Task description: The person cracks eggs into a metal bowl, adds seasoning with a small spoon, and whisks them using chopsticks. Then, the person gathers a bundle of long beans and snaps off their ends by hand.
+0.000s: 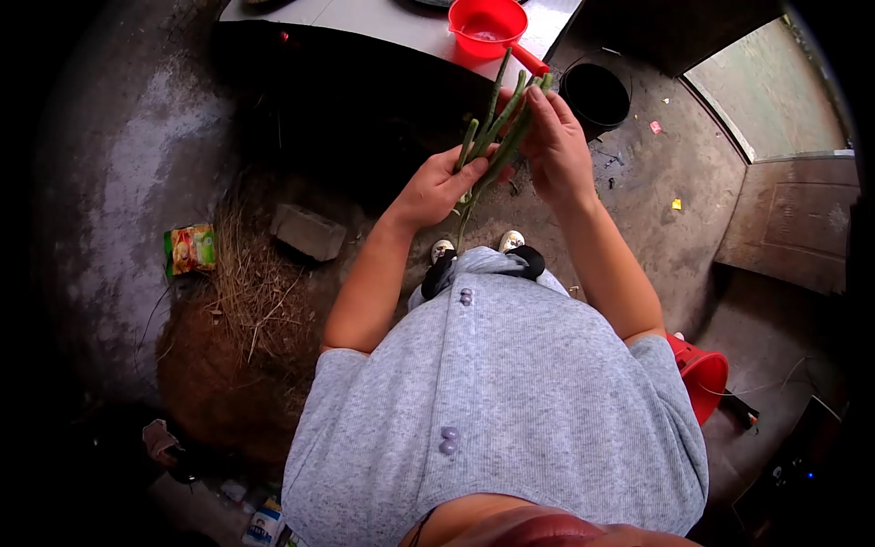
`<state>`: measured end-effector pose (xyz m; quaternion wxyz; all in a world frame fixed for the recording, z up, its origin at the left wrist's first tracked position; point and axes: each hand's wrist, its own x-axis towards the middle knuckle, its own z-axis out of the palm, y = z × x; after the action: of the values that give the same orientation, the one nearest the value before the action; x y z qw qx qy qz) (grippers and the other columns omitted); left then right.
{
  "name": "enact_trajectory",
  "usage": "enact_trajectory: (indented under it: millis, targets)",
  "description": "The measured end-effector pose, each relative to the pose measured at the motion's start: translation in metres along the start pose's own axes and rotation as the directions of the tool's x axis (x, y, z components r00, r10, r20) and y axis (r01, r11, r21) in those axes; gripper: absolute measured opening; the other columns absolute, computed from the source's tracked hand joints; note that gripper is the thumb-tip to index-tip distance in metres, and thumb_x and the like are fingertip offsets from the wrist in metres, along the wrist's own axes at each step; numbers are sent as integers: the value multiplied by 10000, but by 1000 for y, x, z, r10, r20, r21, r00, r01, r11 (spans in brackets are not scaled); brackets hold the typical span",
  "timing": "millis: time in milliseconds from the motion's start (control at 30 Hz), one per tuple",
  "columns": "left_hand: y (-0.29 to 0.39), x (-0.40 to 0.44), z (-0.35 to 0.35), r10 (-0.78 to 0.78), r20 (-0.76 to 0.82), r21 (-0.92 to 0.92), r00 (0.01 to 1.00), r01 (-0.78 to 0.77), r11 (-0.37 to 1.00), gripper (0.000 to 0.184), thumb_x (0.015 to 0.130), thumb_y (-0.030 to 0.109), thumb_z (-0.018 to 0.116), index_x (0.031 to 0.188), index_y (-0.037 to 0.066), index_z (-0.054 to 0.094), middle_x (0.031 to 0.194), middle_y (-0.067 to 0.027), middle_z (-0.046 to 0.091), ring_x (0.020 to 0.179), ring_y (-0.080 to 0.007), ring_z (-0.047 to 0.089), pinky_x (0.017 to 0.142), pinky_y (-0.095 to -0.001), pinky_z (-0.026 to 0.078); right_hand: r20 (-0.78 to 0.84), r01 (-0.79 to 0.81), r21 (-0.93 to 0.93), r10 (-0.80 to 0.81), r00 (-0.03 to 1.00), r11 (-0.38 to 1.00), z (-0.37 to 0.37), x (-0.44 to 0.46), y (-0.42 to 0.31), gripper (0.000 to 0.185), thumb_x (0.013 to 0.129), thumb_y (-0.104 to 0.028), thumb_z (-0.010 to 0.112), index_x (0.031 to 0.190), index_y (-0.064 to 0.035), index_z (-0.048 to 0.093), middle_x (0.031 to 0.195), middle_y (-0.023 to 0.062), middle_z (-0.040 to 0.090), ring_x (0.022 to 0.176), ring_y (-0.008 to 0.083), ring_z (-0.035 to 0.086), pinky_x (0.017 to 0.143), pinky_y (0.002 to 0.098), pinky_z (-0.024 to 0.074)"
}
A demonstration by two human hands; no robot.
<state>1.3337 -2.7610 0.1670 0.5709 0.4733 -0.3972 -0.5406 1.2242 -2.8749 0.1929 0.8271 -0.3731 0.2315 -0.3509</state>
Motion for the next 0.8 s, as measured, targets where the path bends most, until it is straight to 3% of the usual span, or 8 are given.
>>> enact_trajectory:
  millis: [67,133,200,267,367,467,667,800]
  targets:
    - [0,0,1,42,42,94,998,-46,995,278,899,171,415,1089,-14,497,951,-73,588,909,-132,546,826,-261,416,-56,-76,62,80,995,995,15,-4,-3,217,888,-249,449,954,-43,459,800,56,553,724,108,543,583,234,465]
    - [-6,1,1,60,46,147,997,-66,987,281,900,186,415,1085,-8,500,928,-61,583,874,-121,538,808,-257,414,38,-98,-36,100,994,994,5,-3,7,205,907,-254,394,944,-54,412,757,57,528,679,113,529,536,239,457]
    - [-9,1,3,76,49,199,996,-85,976,284,901,201,414,1081,-1,503,906,-48,578,840,-111,531,789,-253,413,25,18,-30,-17,1000,999,5,1,18,188,910,-249,385,878,-64,392,692,34,473,613,111,483,505,234,426]
    - [-9,0,6,99,-11,337,995,-90,937,283,904,224,413,1066,8,497,781,3,523,690,-55,453,637,-202,391,-14,18,-16,-18,1000,1000,13,-1,16,159,914,-226,366,870,-75,388,648,3,394,540,85,411,562,212,424]
    - [-6,-1,7,72,-39,345,997,-54,937,287,901,245,420,1048,12,500,713,26,471,642,-49,398,582,-200,357,0,19,68,-19,1000,998,11,1,17,160,914,-226,367,876,-73,396,661,4,405,549,85,411,562,212,417]
    - [-4,-2,11,30,-87,330,996,1,944,311,896,234,420,1089,-2,480,810,-59,534,740,-100,466,697,-242,404,-2,66,6,-66,998,998,14,2,18,166,912,-230,377,891,-68,404,655,1,402,545,87,405,553,214,412]
    - [-19,-1,12,165,-55,360,985,-135,923,334,902,237,409,1141,9,456,868,-51,537,803,-109,470,743,-253,398,24,49,12,-49,998,999,14,7,0,189,911,-246,383,906,-58,408,621,9,395,524,99,406,588,276,469]
    - [-15,-3,12,32,-23,266,999,-25,964,355,903,249,408,1164,10,436,919,-38,534,848,-111,469,767,-252,391,223,-27,102,3,975,994,-3,16,-8,189,912,-254,379,896,-68,406,620,-1,378,529,92,399,588,273,459]
